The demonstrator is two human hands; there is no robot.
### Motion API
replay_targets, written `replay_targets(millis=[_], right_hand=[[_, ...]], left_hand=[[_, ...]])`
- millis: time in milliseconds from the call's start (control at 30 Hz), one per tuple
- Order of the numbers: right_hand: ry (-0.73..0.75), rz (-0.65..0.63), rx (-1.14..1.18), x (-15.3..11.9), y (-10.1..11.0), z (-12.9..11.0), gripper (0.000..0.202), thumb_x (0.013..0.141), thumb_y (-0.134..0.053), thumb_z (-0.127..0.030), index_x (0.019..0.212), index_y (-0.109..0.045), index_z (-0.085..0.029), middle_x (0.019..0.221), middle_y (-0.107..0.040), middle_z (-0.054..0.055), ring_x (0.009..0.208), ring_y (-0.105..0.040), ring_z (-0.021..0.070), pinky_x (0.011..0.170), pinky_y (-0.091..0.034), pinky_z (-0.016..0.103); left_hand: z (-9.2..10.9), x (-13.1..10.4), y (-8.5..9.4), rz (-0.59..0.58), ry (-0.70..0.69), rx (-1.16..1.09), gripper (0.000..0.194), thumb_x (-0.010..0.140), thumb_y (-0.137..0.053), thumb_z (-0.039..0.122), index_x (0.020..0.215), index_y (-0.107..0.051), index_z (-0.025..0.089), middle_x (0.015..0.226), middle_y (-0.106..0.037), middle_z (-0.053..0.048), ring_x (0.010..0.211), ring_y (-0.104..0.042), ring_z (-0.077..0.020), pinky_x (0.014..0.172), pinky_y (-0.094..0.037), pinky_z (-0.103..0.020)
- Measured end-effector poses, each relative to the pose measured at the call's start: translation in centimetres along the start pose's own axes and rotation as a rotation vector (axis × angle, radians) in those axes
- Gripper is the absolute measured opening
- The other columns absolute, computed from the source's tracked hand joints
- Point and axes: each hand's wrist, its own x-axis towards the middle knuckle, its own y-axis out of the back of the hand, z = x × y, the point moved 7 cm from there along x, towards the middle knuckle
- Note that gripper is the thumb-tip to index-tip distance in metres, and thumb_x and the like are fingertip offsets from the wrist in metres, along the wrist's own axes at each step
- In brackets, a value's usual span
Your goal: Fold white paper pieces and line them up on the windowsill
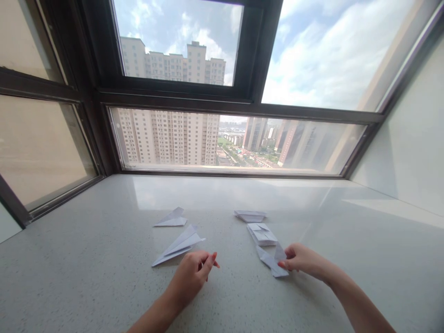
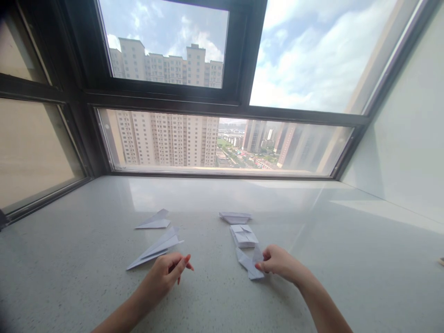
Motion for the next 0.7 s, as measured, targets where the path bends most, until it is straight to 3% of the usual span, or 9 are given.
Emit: replay_targets(millis=[100,267,433,567,700], right_hand=[[-0.039,0.059,-0.064,0.2,0.6,0.9,0.028,0.052,-0.061,-0.035,0.043,-0.042,-0.018,0.042,-0.038,-0.006,0.046,-0.035,0.0098,0.046,-0.024,0.022],[-0.044,0.242,-0.057,0.5,1.7,2.8,0.035,0.048,-0.067,-0.037,0.068,-0.047,-0.018,0.055,-0.047,-0.005,0.053,-0.043,0.0124,0.049,-0.033,0.022],[-0.043,0.256,-0.076,0.4,1.3,3.8,0.039,0.054,-0.064,-0.040,0.078,-0.043,-0.018,0.062,-0.053,-0.001,0.056,-0.049,0.0143,0.051,-0.036,0.023],[-0.055,0.232,-0.101,-0.7,1.9,3.4,0.037,0.062,-0.056,-0.047,0.081,-0.044,-0.018,0.071,-0.058,0.003,0.059,-0.053,0.0162,0.052,-0.038,0.025],[-0.030,0.347,-0.216,-2.5,4.0,0.8,0.035,0.066,-0.050,-0.052,0.079,-0.047,-0.019,0.078,-0.061,0.005,0.063,-0.055,0.0187,0.057,-0.039,0.027]], left_hand=[[0.2,0.1,0.4,0.046,-0.026,0.010,0.047,0.083,-0.033,0.047,0.073,-0.066,0.015,0.051,-0.047,0.002,0.049,-0.043,-0.0110,0.053,-0.031,-0.021],[0.3,0.0,0.3,0.053,-0.040,0.028,0.046,0.084,-0.032,0.045,0.072,-0.065,0.016,0.051,-0.047,0.003,0.049,-0.044,-0.0112,0.054,-0.032,-0.022],[0.6,0.1,1.2,0.091,-0.054,0.079,0.044,0.083,-0.033,0.045,0.072,-0.065,0.016,0.049,-0.047,0.003,0.048,-0.043,-0.0118,0.052,-0.032,-0.022],[0.9,0.1,2.7,0.171,-0.090,0.096,0.042,0.083,-0.035,0.042,0.071,-0.065,0.016,0.048,-0.049,0.002,0.046,-0.044,-0.0117,0.051,-0.033,-0.022],[1.1,0.3,4.0,0.224,-0.113,0.175,0.039,0.084,-0.034,0.039,0.069,-0.063,0.017,0.055,-0.055,0.000,0.054,-0.051,-0.0136,0.056,-0.037,-0.022]])
